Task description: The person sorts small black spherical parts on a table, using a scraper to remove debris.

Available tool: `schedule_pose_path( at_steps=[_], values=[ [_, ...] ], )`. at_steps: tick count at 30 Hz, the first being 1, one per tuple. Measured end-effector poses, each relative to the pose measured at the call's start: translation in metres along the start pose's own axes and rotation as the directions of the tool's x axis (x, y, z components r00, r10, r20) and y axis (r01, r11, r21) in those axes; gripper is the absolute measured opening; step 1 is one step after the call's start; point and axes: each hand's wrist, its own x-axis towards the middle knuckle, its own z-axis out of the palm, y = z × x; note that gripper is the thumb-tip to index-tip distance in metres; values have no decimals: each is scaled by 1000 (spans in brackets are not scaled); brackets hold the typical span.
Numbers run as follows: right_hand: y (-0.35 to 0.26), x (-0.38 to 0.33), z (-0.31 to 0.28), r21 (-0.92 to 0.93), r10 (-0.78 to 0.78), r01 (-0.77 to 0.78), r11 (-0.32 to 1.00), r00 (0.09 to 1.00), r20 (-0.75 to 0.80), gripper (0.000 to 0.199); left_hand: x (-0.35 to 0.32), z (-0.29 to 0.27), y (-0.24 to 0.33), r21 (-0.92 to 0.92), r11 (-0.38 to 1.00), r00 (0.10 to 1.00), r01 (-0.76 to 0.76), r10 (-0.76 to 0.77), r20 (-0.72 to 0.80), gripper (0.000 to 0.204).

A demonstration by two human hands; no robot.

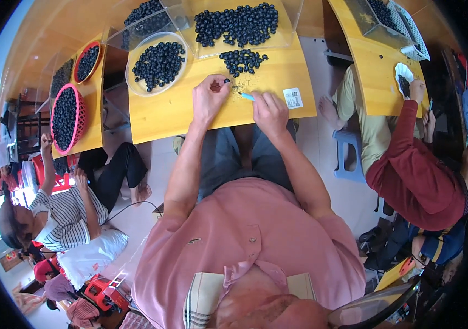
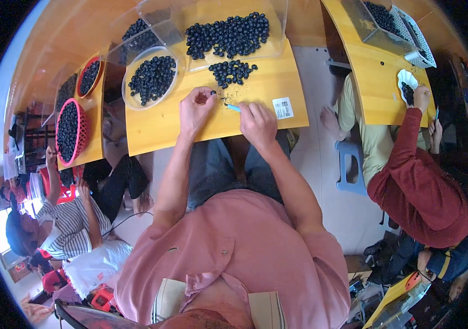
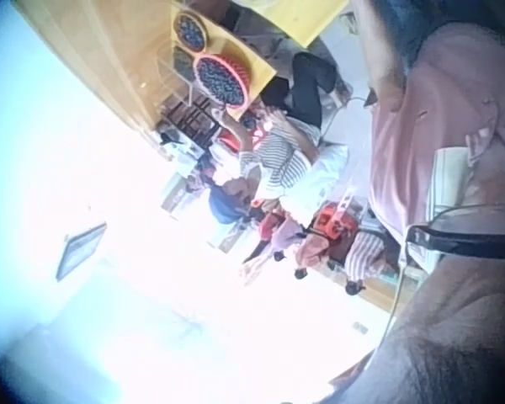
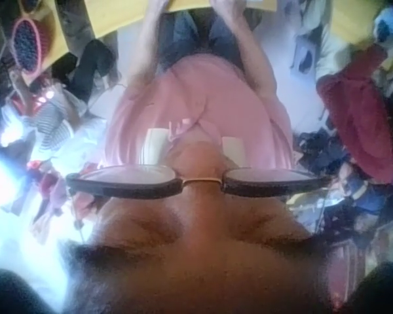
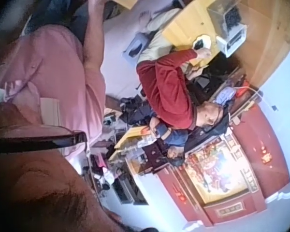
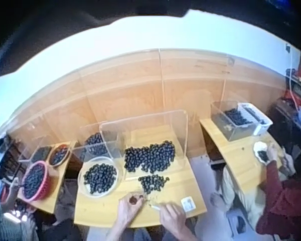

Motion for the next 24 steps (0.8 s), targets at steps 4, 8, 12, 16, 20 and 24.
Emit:
schedule_pose_path(
  at_steps=[4, 8, 12, 16, 20, 24],
  values=[
    [-1, 3, 3, -15, -28, 27, 1000, 999, -16, 13, -20, 15, -12, -188, 982, 999, 26, -32, -31, 22],
    [-1, 1, 4, -7, -19, 19, 1000, 1000, 1, 14, -28, 25, -18, -435, 900, 999, 19, -38, -34, 21],
    [0, 0, 4, -22, -16, 15, 1000, 1000, -10, 15, -31, 25, -20, -351, 936, 999, 34, -40, -10, 20],
    [-1, 0, 1, -35, -10, 10, 999, 1000, 8, 16, -31, 26, -20, -257, 964, 998, -64, 57, -35, 21],
    [-3, 2, 0, -29, -21, 21, 999, 1000, 15, 17, -30, 31, -28, -289, 955, 997, -65, 50, -61, 22],
    [-1, 2, 0, -25, -31, 31, 999, 999, 18, 17, -32, 32, -25, -286, 956, 998, -62, 52, -43, 23]
  ],
)
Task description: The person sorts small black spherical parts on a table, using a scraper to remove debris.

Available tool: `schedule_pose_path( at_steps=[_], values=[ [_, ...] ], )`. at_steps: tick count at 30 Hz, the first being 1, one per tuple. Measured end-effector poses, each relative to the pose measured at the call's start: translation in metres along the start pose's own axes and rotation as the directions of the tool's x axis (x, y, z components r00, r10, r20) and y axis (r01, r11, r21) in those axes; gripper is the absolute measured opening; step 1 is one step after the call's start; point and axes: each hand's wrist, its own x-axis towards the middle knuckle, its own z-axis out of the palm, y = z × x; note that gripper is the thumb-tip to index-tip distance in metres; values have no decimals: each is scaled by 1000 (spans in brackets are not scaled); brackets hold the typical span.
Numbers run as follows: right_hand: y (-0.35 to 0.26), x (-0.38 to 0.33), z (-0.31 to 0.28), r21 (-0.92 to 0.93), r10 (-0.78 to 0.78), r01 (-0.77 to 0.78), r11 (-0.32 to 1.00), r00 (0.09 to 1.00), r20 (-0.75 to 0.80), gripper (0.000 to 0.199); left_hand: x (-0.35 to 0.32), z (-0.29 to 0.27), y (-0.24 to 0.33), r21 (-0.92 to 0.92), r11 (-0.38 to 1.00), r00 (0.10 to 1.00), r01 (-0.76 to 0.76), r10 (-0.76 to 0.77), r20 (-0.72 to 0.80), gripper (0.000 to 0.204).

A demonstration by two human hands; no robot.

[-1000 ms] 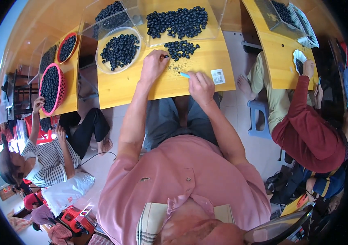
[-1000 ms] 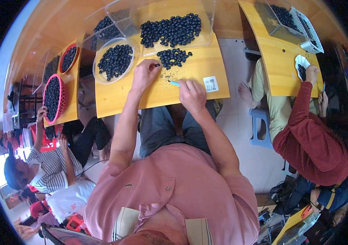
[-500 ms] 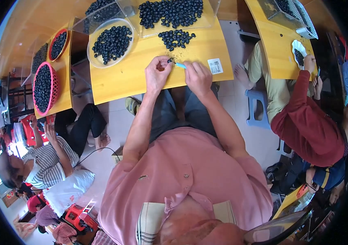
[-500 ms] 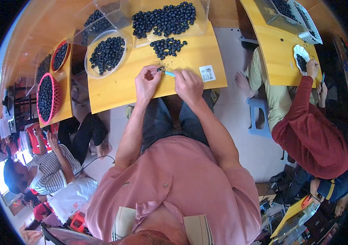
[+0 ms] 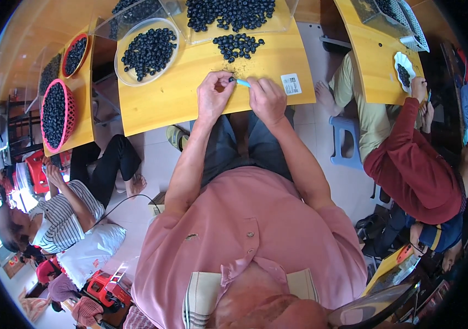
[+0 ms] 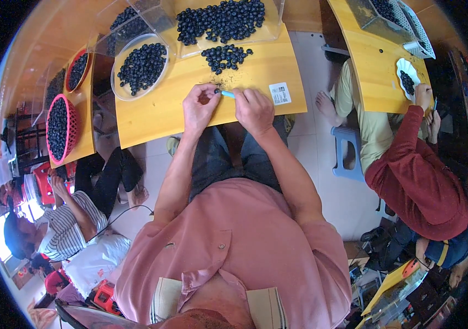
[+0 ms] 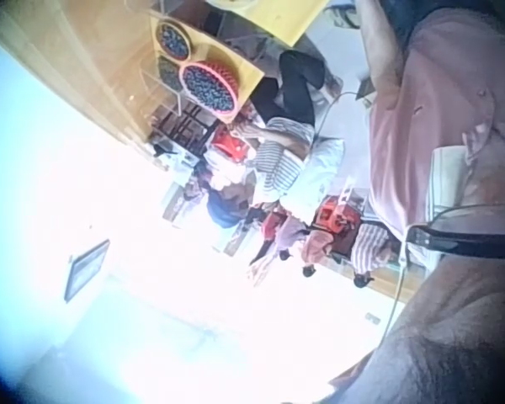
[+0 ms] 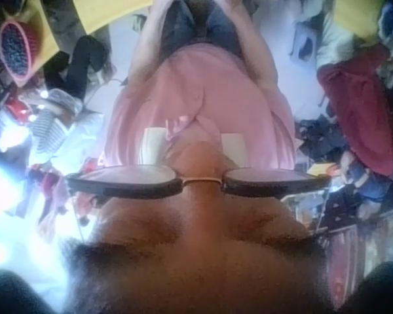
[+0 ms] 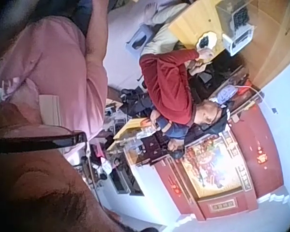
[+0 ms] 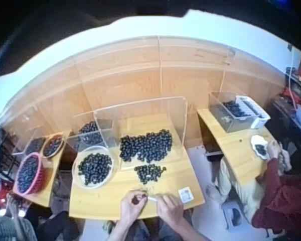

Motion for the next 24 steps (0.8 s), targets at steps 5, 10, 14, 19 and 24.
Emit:
schedule_pose_path(
  at_steps=[5, 10, 14, 19, 24],
  values=[
    [0, 0, 1, -1, -21, 21, 1000, 1000, 12, 17, -2, -1, 5, 46, 999, 999, -27, 26, 21, 23],
    [0, -1, 1, -18, -23, 23, 1000, 1000, 20, 17, -2, -1, 4, 16, 1000, 999, -25, 25, 35, 25],
    [0, 0, 2, -12, -29, 29, 1000, 1000, 10, 18, -2, -1, -1, -126, 991, 998, 39, -32, 54, 30],
    [-3, 0, 2, -87, 58, -55, 995, 998, 39, 21, -3, -2, -1, -198, 978, 998, 65, -60, 31, 32],
    [-2, 0, 4, -74, 40, -38, 996, 999, 25, 21, -3, -4, -4, -255, 965, 998, 61, -60, 11, 35]
  ],
)
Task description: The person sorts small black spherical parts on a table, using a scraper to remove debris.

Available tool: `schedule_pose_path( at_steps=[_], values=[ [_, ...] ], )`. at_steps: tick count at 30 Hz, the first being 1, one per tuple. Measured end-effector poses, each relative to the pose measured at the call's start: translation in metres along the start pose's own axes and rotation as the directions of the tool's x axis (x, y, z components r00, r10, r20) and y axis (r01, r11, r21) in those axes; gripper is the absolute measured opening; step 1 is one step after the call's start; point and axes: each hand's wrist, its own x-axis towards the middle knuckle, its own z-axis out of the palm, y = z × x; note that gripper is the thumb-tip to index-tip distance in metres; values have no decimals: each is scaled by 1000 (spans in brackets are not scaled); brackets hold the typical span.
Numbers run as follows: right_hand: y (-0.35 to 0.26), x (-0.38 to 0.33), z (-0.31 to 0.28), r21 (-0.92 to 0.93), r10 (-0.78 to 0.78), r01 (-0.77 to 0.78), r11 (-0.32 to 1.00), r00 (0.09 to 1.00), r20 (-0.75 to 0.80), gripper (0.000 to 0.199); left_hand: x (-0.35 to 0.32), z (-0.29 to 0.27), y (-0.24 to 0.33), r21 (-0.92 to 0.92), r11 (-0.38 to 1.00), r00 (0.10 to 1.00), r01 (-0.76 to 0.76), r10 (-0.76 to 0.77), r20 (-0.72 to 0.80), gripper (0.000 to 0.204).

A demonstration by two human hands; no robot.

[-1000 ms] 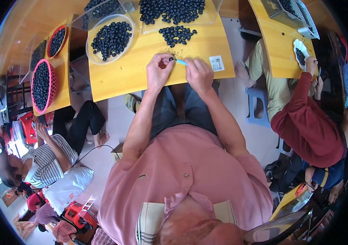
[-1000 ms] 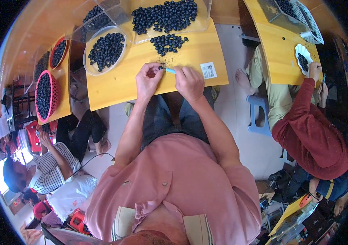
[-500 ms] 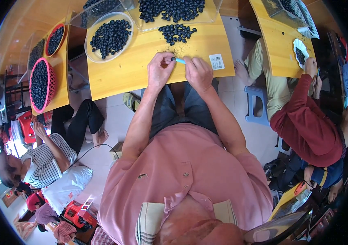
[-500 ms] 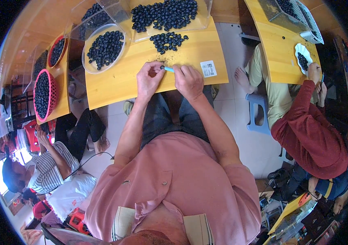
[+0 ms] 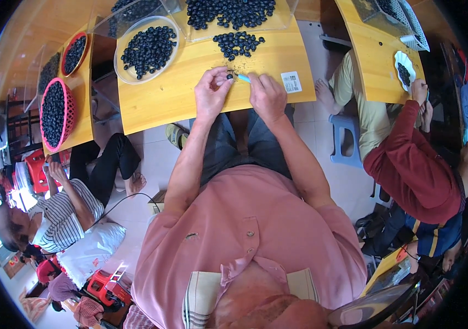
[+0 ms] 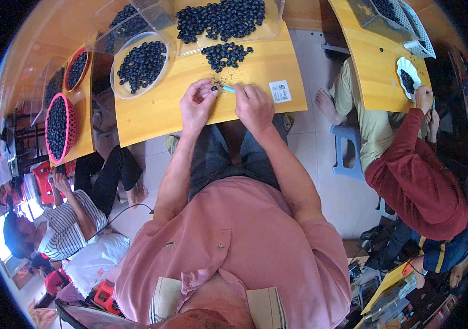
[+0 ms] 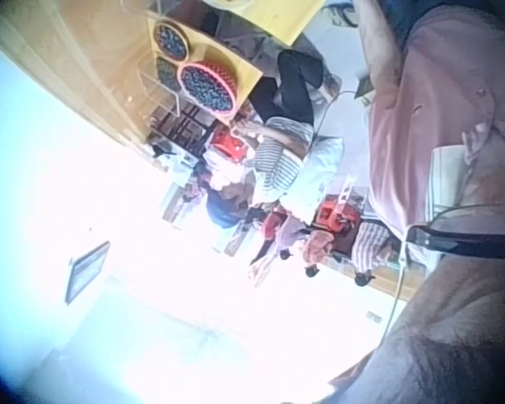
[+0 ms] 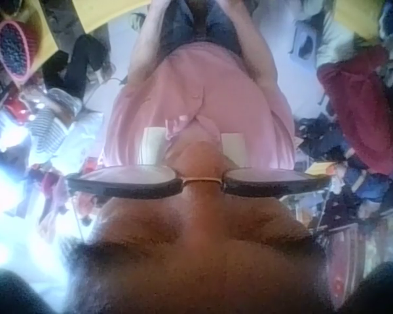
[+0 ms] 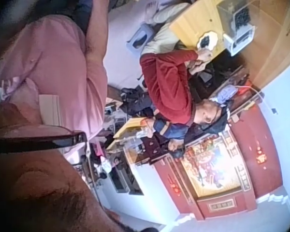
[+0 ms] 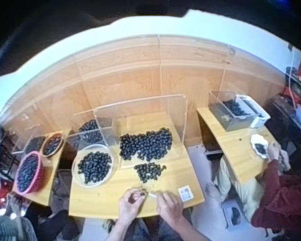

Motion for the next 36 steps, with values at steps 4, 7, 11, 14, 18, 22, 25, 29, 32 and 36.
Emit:
schedule_pose_path(
  at_steps=[4, 7, 11, 14, 18, 22, 25, 29, 32, 36],
  values=[
    [-1, 2, -4, 17, -15, 15, 1000, 1000, 1, 19, 1, 0, 3, 114, 989, 995, -97, 95, 22, 32],
    [0, 2, -3, 42, -12, 12, 999, 1000, -14, 17, 2, 0, 12, 218, 963, 988, -156, 149, 47, 27],
    [-2, 1, 2, 66, -32, 33, 997, 999, -21, 16, 1, -2, 13, 232, 957, 985, -174, 171, 37, 21],
    [0, -2, -2, 33, -17, 18, 999, 1000, -24, 17, 0, 0, 15, 260, 942, 977, -212, 209, 38, 17],
    [5, -5, 0, 21, -15, 16, 1000, 1000, -10, 20, 13, -17, 25, 310, 904, 944, -294, 325, -53, 12],
    [2, -3, -2, 57, -29, 31, 998, 999, -36, 19, 54, -85, 42, 560, 776, 866, -291, 462, -190, 17],
    [1, 0, -4, 70, -35, 37, 997, 999, -38, 20, 89, -97, 70, 624, 737, 777, -261, 544, -317, 30],
    [1, 0, -4, 51, -24, 26, 998, 999, -31, 19, 92, -81, 77, 733, 621, 881, -276, 468, -66, 34],
    [1, 0, -3, 51, -20, 23, 998, 999, -49, 18, 82, -50, 47, 657, 640, 909, -399, 373, 188, 22],
    [0, 1, -5, 68, -19, 23, 997, 998, -55, 14, 68, -10, 31, 618, 672, 913, -408, 290, 288, 23]
  ],
)
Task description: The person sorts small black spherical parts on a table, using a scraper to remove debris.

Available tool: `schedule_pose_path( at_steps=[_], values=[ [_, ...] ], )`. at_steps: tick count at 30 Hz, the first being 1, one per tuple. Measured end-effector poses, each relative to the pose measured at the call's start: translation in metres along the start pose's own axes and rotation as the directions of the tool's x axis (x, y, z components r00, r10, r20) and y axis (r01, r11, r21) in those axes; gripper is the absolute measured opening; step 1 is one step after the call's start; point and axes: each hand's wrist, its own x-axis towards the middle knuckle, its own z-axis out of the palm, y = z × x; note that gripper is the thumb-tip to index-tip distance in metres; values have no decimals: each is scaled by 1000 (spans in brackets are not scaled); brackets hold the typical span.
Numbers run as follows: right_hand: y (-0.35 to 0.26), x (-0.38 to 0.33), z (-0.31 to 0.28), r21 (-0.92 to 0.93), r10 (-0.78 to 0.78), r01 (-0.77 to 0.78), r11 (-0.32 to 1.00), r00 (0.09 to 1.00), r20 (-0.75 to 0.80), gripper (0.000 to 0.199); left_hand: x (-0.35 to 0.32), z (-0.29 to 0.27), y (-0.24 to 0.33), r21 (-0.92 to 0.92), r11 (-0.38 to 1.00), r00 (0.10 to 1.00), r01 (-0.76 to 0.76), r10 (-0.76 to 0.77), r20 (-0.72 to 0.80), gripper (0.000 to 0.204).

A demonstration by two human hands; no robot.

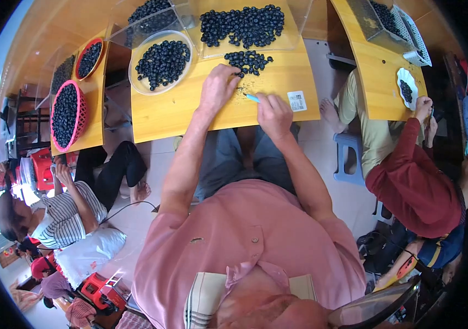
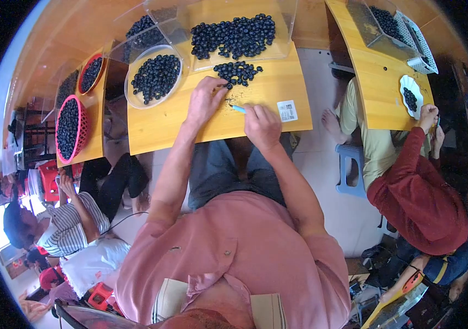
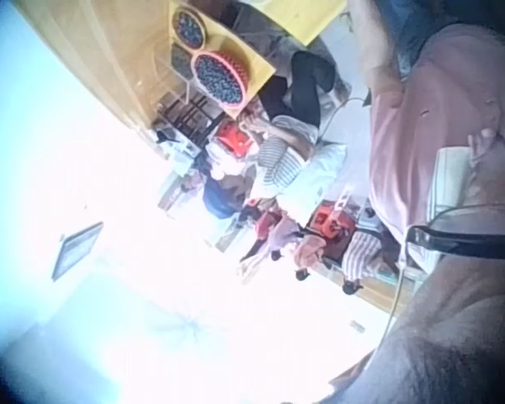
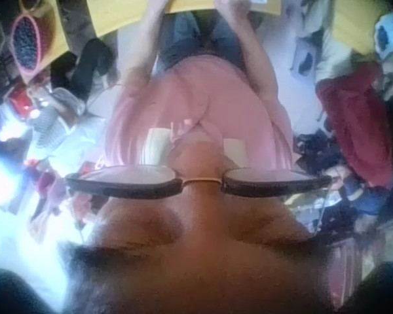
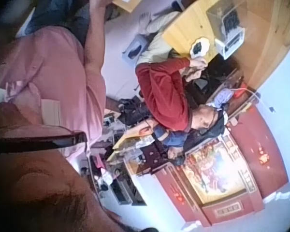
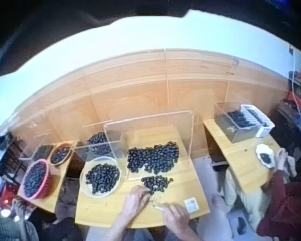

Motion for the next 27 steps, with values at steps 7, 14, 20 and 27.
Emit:
schedule_pose_path(
  at_steps=[7, 14, 20, 27],
  values=[
    [1, -1, -1, 6, 9, -9, 1000, 1000, 6, 13, 7, 6, -6, 64, 997, 986, 41, -51, 159, 23],
    [1, -1, 0, 7, 2, -2, 1000, 1000, 5, 14, -13, -2, -9, -79, 977, 980, 197, -197, 17, 19],
    [2, -2, 1, 12, 4, -4, 1000, 1000, 13, 14, -36, 5, -1, -485, 704, 828, 519, -555, 82, 24],
    [1, -3, 2, 11, 13, -13, 1000, 999, 36, 23, -55, 26, 2, -481, 779, 883, 402, -469, -22, 21]
  ],
)
